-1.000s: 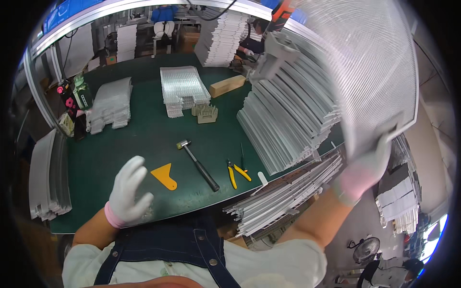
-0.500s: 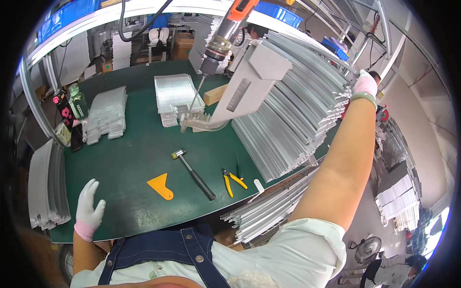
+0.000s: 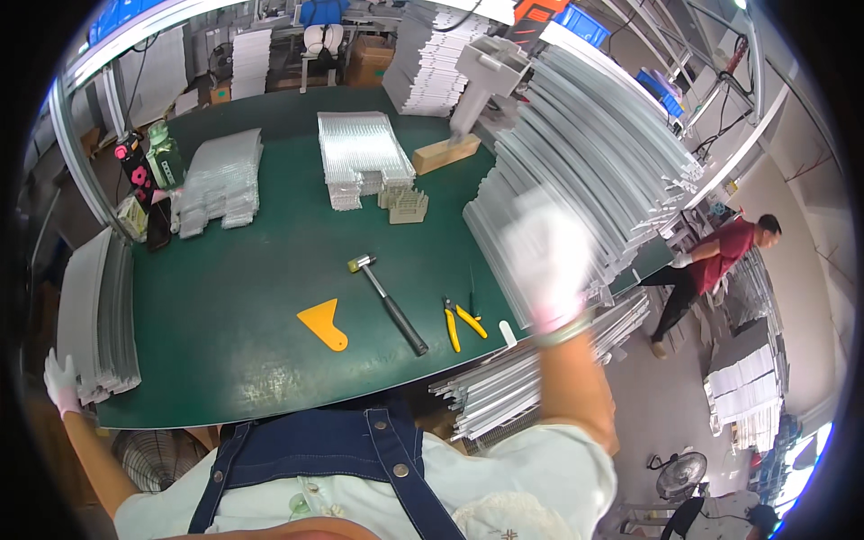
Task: The person assembles rectangular units by placing a mesh sheet on a workbench, positioning a plastic frame around it, and securing the assembly with a power drill. The person repeats this process for multiple units, handling mesh sheets, frames, and plastic inserts.
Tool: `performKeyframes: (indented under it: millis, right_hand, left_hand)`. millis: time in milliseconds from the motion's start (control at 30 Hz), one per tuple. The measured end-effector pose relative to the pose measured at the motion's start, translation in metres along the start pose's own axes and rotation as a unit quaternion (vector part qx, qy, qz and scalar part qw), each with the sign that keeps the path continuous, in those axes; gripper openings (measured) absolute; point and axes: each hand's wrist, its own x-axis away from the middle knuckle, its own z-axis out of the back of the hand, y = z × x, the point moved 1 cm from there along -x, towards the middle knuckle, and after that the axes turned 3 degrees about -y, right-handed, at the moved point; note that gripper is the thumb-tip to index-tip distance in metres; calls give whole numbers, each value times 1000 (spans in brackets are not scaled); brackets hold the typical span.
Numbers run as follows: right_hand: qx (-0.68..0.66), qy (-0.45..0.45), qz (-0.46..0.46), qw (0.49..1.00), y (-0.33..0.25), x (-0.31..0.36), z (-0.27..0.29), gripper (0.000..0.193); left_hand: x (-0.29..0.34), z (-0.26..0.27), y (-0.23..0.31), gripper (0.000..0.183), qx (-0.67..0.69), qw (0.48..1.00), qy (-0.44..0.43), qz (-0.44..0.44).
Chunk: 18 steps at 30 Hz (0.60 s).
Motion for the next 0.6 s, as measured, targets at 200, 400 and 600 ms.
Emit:
performKeyframes:
  millis: [200,400,600]
  right_hand:
    - [-228,-267,-11,936,-176,160,-138,56]
    - [-194,-289,0,937,-212,195,-139,55]
    - [-158,-323,4,933,-209,207,-159,57]
  left_hand:
    - [-44,-65,-141,57,293,928,-159,-168]
    - [1,34,-43,80,154,950,-260,-77]
    - [12,87,-38,61,213,971,-90,-64]
